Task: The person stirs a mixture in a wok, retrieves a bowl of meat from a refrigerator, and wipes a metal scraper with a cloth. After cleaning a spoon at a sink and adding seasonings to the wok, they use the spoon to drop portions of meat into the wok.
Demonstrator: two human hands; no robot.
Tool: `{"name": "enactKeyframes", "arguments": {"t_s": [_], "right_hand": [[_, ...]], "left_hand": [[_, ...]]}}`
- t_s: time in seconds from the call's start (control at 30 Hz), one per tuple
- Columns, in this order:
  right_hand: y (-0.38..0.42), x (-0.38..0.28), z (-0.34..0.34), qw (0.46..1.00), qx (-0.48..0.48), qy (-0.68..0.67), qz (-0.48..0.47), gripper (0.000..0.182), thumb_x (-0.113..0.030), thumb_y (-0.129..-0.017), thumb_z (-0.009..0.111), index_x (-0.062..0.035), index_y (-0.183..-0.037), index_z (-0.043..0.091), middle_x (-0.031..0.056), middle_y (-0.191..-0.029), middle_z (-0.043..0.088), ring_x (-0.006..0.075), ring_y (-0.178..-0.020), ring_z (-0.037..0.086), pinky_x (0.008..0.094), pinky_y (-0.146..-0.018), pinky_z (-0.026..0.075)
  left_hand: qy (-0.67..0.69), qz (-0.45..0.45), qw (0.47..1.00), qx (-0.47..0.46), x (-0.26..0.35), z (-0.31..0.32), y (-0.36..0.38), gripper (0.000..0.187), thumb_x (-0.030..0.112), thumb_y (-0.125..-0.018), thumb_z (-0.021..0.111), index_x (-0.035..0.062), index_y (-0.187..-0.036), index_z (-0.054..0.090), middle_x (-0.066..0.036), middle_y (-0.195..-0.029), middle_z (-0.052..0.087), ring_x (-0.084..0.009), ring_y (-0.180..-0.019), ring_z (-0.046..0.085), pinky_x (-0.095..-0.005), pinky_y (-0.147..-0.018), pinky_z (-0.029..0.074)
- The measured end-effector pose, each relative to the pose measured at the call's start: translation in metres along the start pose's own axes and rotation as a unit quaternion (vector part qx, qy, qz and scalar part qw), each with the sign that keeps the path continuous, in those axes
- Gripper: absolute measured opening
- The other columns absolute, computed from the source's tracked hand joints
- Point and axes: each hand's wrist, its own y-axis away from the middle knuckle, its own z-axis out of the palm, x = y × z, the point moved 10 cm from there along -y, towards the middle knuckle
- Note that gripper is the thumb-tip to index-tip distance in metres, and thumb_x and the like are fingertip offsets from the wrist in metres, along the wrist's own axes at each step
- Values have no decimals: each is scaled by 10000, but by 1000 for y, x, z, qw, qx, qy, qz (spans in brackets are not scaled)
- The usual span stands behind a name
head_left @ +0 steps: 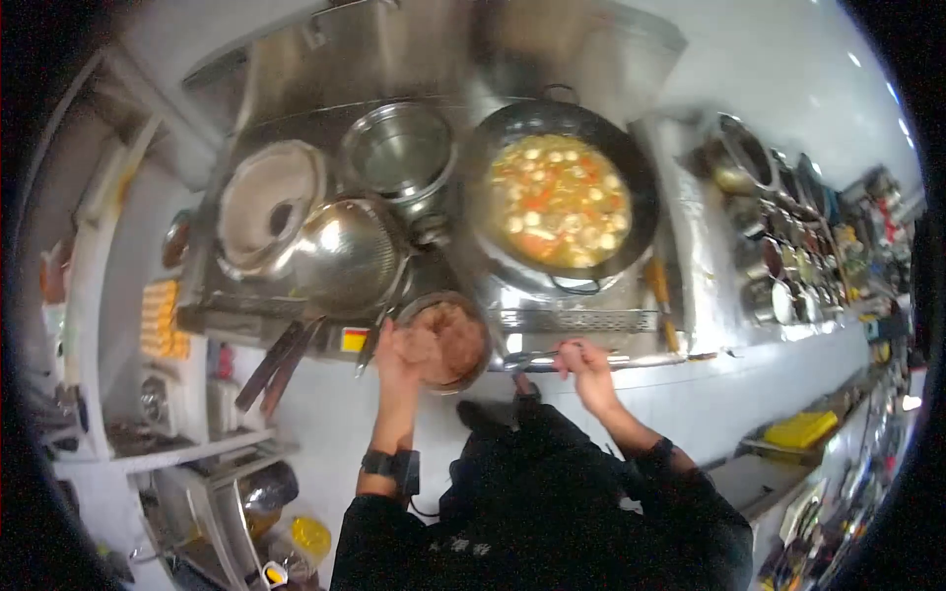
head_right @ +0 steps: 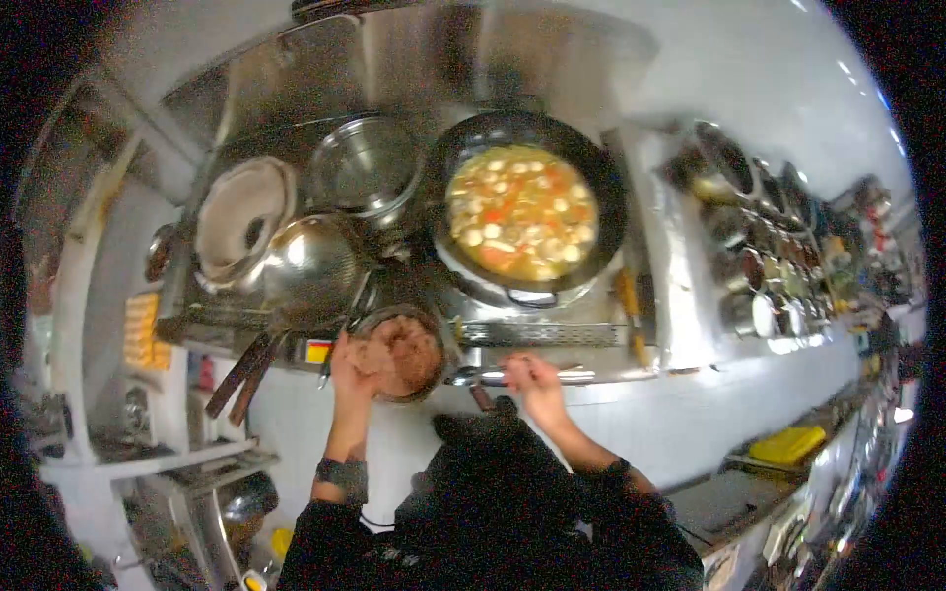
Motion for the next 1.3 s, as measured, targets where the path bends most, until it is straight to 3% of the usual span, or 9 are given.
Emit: {"name": "enactKeyframes", "arguments": {"t_s": [0.2, 0.5, 0.57, 0.6, 0.67, 0.73, 0.87, 1.0, 1.3], "right_hand": [[7, 1, 21, 999, -21, -9, 27, 195, -188, -917, 500, -23, -947, 598, 2, -685, 567, 39, -566, 455, 181, -512, 380], [-23, -20, 22, 998, -63, -18, -11, 195, -169, -921, 490, -6, -923, 596, 1, -680, 549, 50, -571, 453, 187, -516, 371], [-31, -27, 19, 998, -64, -20, -14, 195, -166, -922, 486, -3, -912, 593, 1, -678, 545, 53, -574, 457, 194, -517, 373], [-33, -31, 20, 998, -60, -26, -2, 197, -165, -924, 482, -2, -905, 591, 2, -677, 542, 55, -575, 459, 199, -517, 375], [-49, -21, 16, 996, -83, -36, -21, 217, -186, -926, 485, 4, -896, 584, 15, -662, 548, 68, -565, 463, 215, -523, 384], [-52, -36, 23, 994, -105, -37, -18, 217, -178, -926, 485, 15, -882, 575, 28, -653, 541, 79, -565, 463, 219, -513, 380], [-64, -33, 29, 990, -122, -61, -26, 223, -179, -929, 477, 19, -880, 566, 38, -662, 530, 90, -560, 454, 230, -510, 371], [-61, -36, 39, 991, -109, -61, -38, 220, -201, -929, 477, 1, -902, 559, 26, -672, 515, 96, -566, 444, 226, -514, 350], [-56, -50, 69, 994, -18, -75, -76, 192, -192, -922, 496, -11, -898, 555, 15, -652, 504, 85, -549, 447, 216, -509, 334]], "left_hand": [[-66, 118, 948, 286, -6, -7, 10, 189, 108, -875, 507, 6, -1028, 551, -120, -1032, 601, -229, -915, 594, -350, -816, 488], [-212, 102, 947, 220, -13, 47, -8, 252, 46, -808, 573, 22, -1057, 541, -87, -1043, 592, -207, -906, 591, -295, -737, 517], [-341, 212, 880, 256, 0, 30, 1, 234, 19, -777, 592, 29, -1004, 541, -78, -965, 595, -181, -824, 591, -284, -708, 508], [-416, 91, 785, 451, 1, 9, 24, 224, -12, -751, 604, 40, -957, 532, -63, -888, 572, -151, -718, 571, -267, -603, 495], [-510, 225, 724, 405, 14, -40, 27, 216, -20, -729, 621, 54, -908, 526, -50, -741, 555, -121, -512, 521, -240, -382, 414], [-428, 145, 799, 396, -1, -27, 23, 146, -11, -743, 612, 60, -848, 538, -75, -685, 575, -139, -493, 540, -262, -318, 395], [-162, 160, 892, 390, -10, -19, 25, 101, -4, -777, 570, 60, -854, 558, -78, -770, 603, -151, -581, 573, -254, -332, 418], [-285, 178, 881, 333, -4, -13, 11, 161, -11, -779, 575, 58, -924, 557, -83, -872, 609, -170, -645, 602, -272, -335, 430], [-540, 223, 777, 236, 7, 22, -3, 183, -59, -724, 598, -5, -899, 607, -74, -981, 639, -151, -896, 596, -263, -798, 474]]}}
